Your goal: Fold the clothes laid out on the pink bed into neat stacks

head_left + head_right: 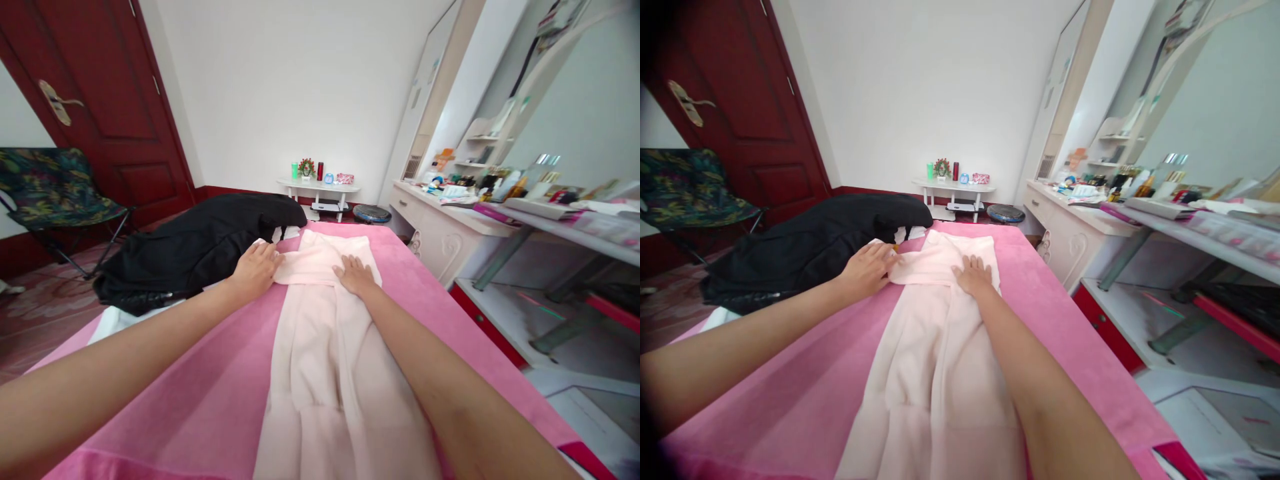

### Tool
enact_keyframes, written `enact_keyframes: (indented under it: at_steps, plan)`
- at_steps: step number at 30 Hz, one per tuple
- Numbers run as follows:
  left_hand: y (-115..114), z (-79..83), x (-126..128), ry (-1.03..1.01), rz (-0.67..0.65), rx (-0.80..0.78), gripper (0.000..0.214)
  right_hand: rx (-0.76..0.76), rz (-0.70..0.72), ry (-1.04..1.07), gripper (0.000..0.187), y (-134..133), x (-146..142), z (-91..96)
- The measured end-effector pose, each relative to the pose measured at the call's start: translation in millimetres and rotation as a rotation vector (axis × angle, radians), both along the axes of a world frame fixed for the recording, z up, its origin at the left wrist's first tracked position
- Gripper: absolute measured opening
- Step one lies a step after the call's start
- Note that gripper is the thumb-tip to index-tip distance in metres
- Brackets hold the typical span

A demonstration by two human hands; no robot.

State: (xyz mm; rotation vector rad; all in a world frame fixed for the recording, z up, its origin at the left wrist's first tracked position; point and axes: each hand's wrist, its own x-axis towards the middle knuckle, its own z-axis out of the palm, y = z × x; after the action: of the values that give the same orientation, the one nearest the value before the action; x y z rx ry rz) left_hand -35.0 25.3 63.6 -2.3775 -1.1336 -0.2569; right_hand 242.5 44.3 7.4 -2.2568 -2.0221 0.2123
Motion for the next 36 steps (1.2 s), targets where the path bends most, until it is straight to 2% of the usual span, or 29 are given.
enact_keyframes:
  at_steps: [3,5,7,9,10,13,14,16,19,21,23,26,28,32,36]
  plan:
    - [-26,-9.3,-13,-0.051,-0.103,0.017,0.043,-0.026,0.075,0.015,0.077,-26,-1,2.8]
    - [-47,-17.1,-12,-0.111,-0.198,-0.04,0.036,-0.026,0.156,0.058,0.079,-49,1,5.3]
    - [-66,-22.7,-2,-0.203,-0.286,-0.145,0.029,-0.001,0.273,0.19,0.078,-74,6,8.5]
    - [-83,-24.3,13,-0.311,-0.346,-0.278,0.029,0.059,0.37,0.402,0.068,-101,14,11.9]
    - [-90,-23.9,21,-0.362,-0.37,-0.344,0.03,0.109,0.376,0.509,0.059,-114,19,13.4]
    - [-100,-21.8,43,-0.466,-0.426,-0.471,0.038,0.281,0.259,0.674,0.033,-151,38,15.6]
    - [-101,-22.2,50,-0.483,-0.436,-0.484,0.04,0.316,0.237,0.67,0.027,-163,44,15.5]
    - [-96,-25.8,61,-0.49,-0.44,-0.48,0.047,0.329,0.286,0.616,0.026,-186,55,14.7]
    - [-80,-36.2,73,-0.428,-0.412,-0.436,0.061,0.286,0.444,0.499,0.037,-212,63,14.2]
    - [-66,-42.6,81,-0.371,-0.377,-0.368,0.061,0.258,0.514,0.424,0.043,-223,63,15.5]
    - [-54,-46.3,87,-0.323,-0.362,-0.306,0.053,0.246,0.547,0.371,0.043,-227,61,17.7]
    - [-40,-47.0,94,-0.257,-0.343,-0.285,0.036,0.254,0.53,0.344,0.032,-226,57,20.2]
    - [-35,-46.6,97,-0.227,-0.3,-0.286,0.026,0.245,0.531,0.342,0.025,-224,57,20.5]
    - [-34,-49.8,97,-0.219,-0.257,-0.257,0.019,0.164,0.591,0.379,0.025,-225,61,23.3]
    - [-37,-55.0,98,-0.274,-0.228,-0.258,0.019,-0.005,0.578,0.249,0.029,-219,66,46.0]
